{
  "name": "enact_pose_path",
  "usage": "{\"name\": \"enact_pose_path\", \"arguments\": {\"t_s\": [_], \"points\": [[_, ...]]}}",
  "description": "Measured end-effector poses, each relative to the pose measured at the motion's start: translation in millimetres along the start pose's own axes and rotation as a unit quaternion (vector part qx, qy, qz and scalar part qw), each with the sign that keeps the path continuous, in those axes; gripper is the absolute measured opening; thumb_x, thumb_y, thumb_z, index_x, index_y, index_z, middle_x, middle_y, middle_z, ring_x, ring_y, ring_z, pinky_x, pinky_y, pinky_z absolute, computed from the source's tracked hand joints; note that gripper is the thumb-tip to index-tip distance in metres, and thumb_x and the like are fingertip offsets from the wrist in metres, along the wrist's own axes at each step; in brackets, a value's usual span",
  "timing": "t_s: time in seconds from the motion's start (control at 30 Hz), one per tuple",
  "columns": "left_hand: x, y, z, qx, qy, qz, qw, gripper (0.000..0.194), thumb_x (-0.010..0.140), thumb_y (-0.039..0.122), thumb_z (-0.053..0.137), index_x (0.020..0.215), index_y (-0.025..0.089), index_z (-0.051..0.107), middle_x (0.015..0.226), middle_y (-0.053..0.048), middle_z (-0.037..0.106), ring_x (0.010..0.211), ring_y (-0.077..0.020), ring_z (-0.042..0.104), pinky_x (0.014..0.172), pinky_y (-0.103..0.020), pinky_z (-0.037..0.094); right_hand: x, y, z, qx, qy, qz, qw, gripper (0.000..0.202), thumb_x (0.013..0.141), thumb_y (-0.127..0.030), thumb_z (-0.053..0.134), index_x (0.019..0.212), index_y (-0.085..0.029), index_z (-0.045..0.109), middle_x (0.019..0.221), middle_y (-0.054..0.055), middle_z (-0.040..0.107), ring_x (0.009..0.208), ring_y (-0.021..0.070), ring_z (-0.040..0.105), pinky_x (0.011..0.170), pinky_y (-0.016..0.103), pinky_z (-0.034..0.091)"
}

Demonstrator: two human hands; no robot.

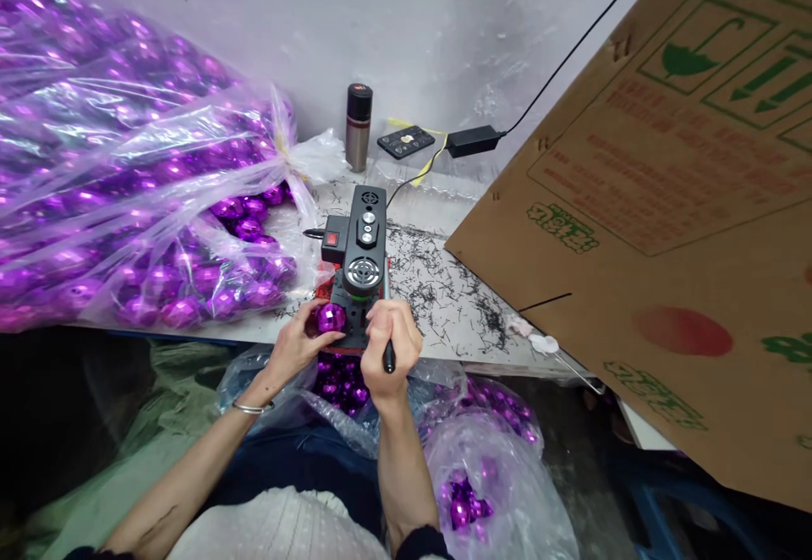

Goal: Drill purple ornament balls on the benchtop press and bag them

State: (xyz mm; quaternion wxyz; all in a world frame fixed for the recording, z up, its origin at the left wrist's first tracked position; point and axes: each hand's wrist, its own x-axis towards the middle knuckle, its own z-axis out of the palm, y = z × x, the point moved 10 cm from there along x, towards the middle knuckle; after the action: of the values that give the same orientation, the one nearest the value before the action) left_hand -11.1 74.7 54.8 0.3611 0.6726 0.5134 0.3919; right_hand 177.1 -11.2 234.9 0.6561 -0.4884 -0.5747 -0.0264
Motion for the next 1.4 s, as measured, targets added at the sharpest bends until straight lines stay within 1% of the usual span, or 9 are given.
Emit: {"name": "enact_pose_path", "arguments": {"t_s": [0.1,0.2,0.43,0.57,0.7,0.83,1.0,1.17,1.4], "points": [[12.1,17.9,10.6,0.083,-0.016,0.088,0.992,0.054,0.092,0.053,0.090,0.134,0.026,0.070,0.125,-0.011,0.081,0.117,-0.0333,0.080,0.104,-0.046,0.065,-0.8,-1.7,0.0,-0.001,-0.003,-0.010,1.000,0.038,0.112,-0.019,0.048,0.075,-0.025,0.056,0.070,-0.002,0.059,0.068,0.0152,0.062,0.061,0.032,0.047],[21.5,25.1,22.8,0.141,-0.029,0.119,0.982,0.053,0.095,0.052,0.087,0.138,0.025,0.071,0.122,-0.011,0.079,0.111,-0.0323,0.081,0.099,-0.044,0.066,-2.0,-1.9,0.6,-0.011,-0.011,-0.012,1.000,0.037,0.112,-0.018,0.047,0.077,-0.025,0.056,0.071,-0.002,0.060,0.067,0.0146,0.061,0.060,0.032,0.045],[32.2,27.3,37.0,0.141,-0.056,0.113,0.982,0.053,0.088,0.039,0.093,0.135,0.026,0.073,0.121,-0.008,0.073,0.107,-0.0298,0.078,0.095,-0.042,0.067,-2.0,-5.2,1.2,-0.018,-0.019,-0.018,1.000,0.036,0.112,-0.016,0.046,0.078,-0.025,0.054,0.073,-0.002,0.061,0.068,0.0135,0.061,0.061,0.031,0.044],[36.0,21.6,43.2,0.127,-0.055,0.098,0.986,0.053,0.087,0.042,0.093,0.133,0.026,0.073,0.118,-0.008,0.074,0.108,-0.0309,0.076,0.098,-0.045,0.064,-0.4,-8.5,2.2,-0.025,-0.020,-0.025,0.999,0.035,0.112,-0.017,0.045,0.079,-0.025,0.056,0.073,-0.002,0.060,0.067,0.0141,0.060,0.062,0.032,0.044],[29.0,13.5,52.1,0.110,-0.031,0.095,0.989,0.060,0.088,0.044,0.093,0.140,0.024,0.069,0.124,-0.011,0.079,0.118,-0.0344,0.074,0.106,-0.048,0.057,0.0,-9.2,2.2,-0.026,-0.021,-0.027,0.999,0.034,0.112,-0.016,0.045,0.081,-0.024,0.056,0.075,-0.002,0.060,0.069,0.0137,0.061,0.063,0.030,0.045],[19.8,3.8,52.7,0.099,0.013,0.083,0.992,0.064,0.087,0.044,0.094,0.142,0.024,0.067,0.126,-0.011,0.081,0.118,-0.0346,0.075,0.107,-0.048,0.055,-1.7,-9.2,0.2,-0.024,-0.015,-0.033,0.999,0.035,0.110,-0.014,0.046,0.078,-0.025,0.056,0.072,-0.003,0.059,0.067,0.0144,0.062,0.062,0.030,0.046],[17.1,2.9,54.7,0.105,0.018,0.104,0.989,0.064,0.089,0.041,0.093,0.144,0.023,0.066,0.125,-0.011,0.081,0.118,-0.0345,0.076,0.107,-0.048,0.055,-18.2,5.7,1.2,-0.018,-0.004,-0.021,1.000,0.034,0.110,-0.015,0.046,0.078,-0.025,0.055,0.074,-0.003,0.060,0.068,0.0142,0.063,0.062,0.031,0.048],[16.7,5.1,54.4,0.106,0.019,0.118,0.987,0.064,0.090,0.043,0.092,0.145,0.022,0.066,0.124,-0.012,0.081,0.116,-0.0345,0.075,0.106,-0.048,0.054,-41.6,20.8,4.1,-0.001,0.038,-0.057,0.998,0.036,0.112,-0.020,0.041,0.079,-0.025,0.055,0.077,-0.001,0.062,0.065,0.0144,0.060,0.061,0.032,0.047],[16.4,6.5,54.8,0.106,0.013,0.115,0.988,0.063,0.093,0.052,0.089,0.144,0.022,0.067,0.125,-0.012,0.081,0.117,-0.0343,0.075,0.105,-0.048,0.054,-46.1,24.8,5.8,0.009,0.067,-0.072,0.995,0.039,0.114,-0.021,0.038,0.078,-0.024,0.052,0.077,-0.003,0.060,0.063,0.0133,0.057,0.067,0.034,0.047]]}}
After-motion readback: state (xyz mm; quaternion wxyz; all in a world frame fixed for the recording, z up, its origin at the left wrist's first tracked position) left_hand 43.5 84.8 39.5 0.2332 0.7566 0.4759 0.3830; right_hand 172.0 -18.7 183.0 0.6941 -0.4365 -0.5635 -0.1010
